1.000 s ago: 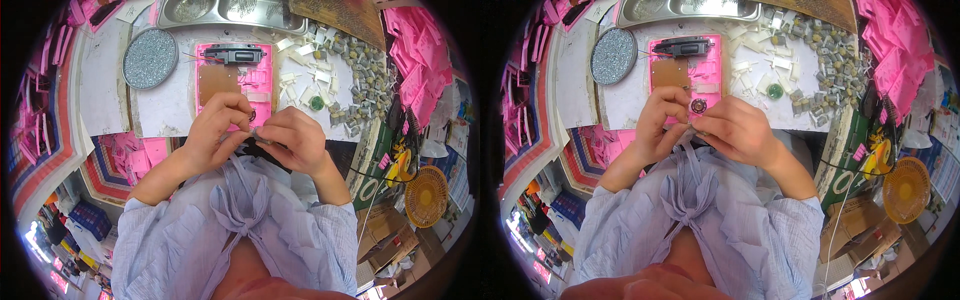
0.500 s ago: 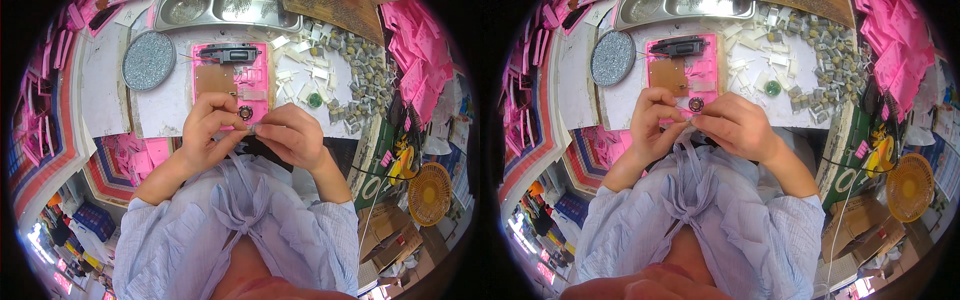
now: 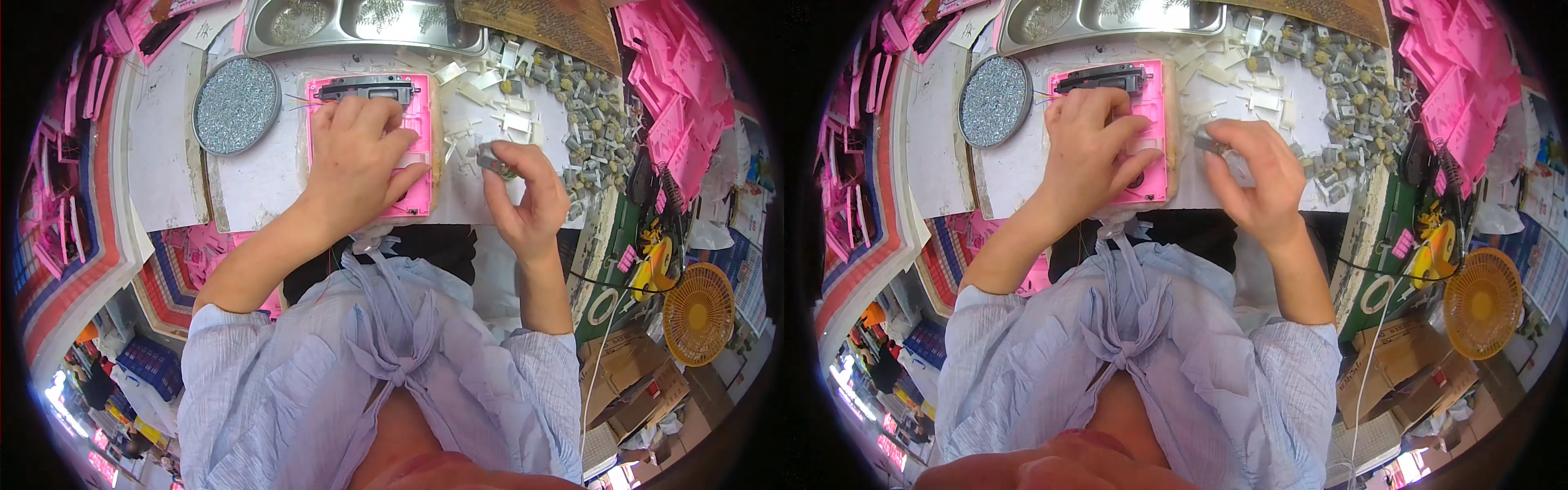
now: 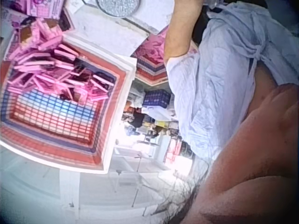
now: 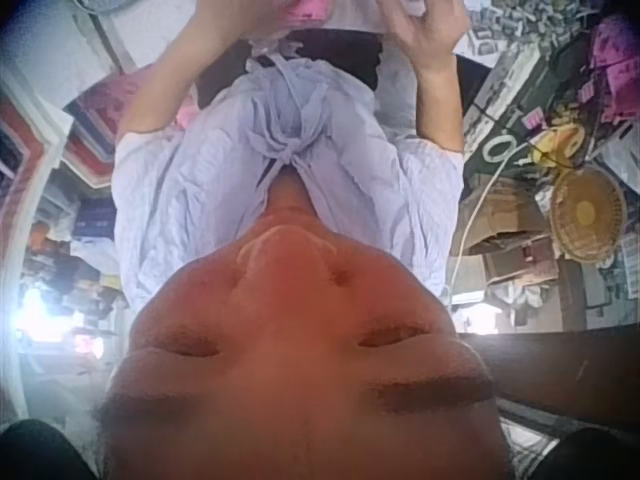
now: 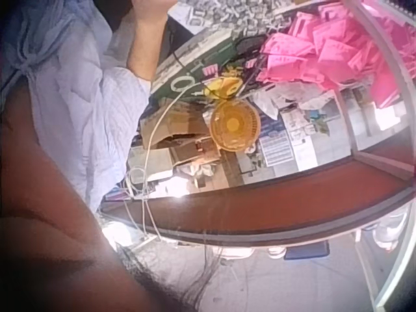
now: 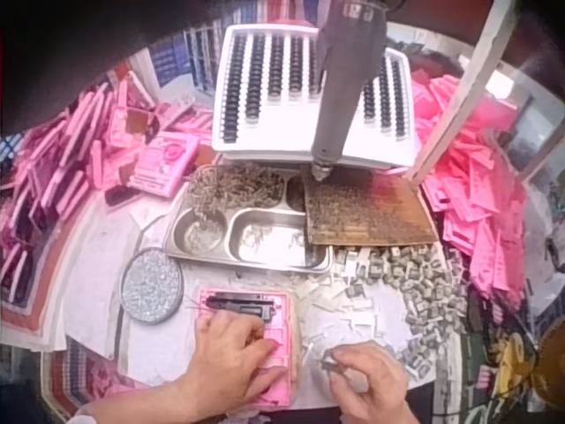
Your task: Assembling and soldering components of a pink toy electronic device at a factory workbench.
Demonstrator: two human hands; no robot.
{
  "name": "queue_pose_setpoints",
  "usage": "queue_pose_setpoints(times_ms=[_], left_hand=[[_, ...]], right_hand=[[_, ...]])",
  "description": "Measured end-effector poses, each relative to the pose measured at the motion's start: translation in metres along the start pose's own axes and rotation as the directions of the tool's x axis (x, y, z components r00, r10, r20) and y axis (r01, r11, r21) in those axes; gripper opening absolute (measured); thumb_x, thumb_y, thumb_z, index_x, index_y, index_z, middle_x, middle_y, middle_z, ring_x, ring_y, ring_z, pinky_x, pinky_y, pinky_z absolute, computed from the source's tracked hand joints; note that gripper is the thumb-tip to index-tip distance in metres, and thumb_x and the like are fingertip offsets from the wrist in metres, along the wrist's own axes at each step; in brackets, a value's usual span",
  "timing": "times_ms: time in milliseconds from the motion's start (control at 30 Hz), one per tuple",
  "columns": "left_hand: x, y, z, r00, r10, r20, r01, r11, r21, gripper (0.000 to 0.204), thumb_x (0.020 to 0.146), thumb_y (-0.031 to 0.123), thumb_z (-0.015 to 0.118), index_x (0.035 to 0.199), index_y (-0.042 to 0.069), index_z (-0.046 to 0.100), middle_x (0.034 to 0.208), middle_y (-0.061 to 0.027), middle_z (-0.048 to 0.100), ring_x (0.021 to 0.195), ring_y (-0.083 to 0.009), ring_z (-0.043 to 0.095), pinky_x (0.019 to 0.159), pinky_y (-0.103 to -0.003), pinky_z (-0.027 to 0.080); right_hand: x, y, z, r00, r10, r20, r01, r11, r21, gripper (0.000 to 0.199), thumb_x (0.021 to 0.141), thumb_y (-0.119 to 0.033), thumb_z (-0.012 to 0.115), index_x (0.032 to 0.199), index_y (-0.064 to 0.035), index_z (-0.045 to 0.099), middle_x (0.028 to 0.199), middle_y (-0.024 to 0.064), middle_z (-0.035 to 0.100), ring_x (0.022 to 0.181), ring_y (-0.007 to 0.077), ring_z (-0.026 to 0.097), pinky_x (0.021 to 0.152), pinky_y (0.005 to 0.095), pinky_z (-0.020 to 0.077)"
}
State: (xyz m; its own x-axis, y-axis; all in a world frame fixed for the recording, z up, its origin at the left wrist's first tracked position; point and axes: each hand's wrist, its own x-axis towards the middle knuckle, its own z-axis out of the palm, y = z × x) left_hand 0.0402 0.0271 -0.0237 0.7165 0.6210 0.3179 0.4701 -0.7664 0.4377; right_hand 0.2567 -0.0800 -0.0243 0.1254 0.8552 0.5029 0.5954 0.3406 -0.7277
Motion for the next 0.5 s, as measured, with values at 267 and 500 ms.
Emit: queue_pose_setpoints(times_ms=[267, 500], left_hand=[[-0.026, -0.019, -0.005, 0.988, 0.152, -0.032, -0.155, 0.979, -0.135, 0.022, 0.074, 0.019, 0.083, 0.092, 0.014, 0.072, 0.096, -0.0008, 0.061, 0.093, -0.0246, 0.057, 0.088, -0.043, 0.039], [-0.047, -0.03, -0.023, 0.985, 0.127, 0.118, -0.088, 0.953, -0.291, 0.029, 0.074, 0.009, 0.081, 0.102, 0.013, 0.074, 0.104, -0.0038, 0.063, 0.096, -0.0267, 0.06, 0.086, -0.041, 0.043]], right_hand=[[0.033, 0.01, 0.032, 0.958, 0.016, 0.288, 0.044, 0.978, -0.203, 0.031, 0.084, -0.01, 0.076, 0.113, -0.007, 0.068, 0.138, 0.0153, 0.062, 0.126, 0.0393, 0.053, 0.102, 0.0467, 0.0463], [0.042, 0.015, 0.048, 0.947, 0.007, 0.322, 0.081, 0.963, -0.257, 0.029, 0.083, -0.011, 0.076, 0.11, -0.0099, 0.068, 0.148, 0.0153, 0.054, 0.136, 0.0463, 0.039, 0.111, 0.0528, 0.0368]])
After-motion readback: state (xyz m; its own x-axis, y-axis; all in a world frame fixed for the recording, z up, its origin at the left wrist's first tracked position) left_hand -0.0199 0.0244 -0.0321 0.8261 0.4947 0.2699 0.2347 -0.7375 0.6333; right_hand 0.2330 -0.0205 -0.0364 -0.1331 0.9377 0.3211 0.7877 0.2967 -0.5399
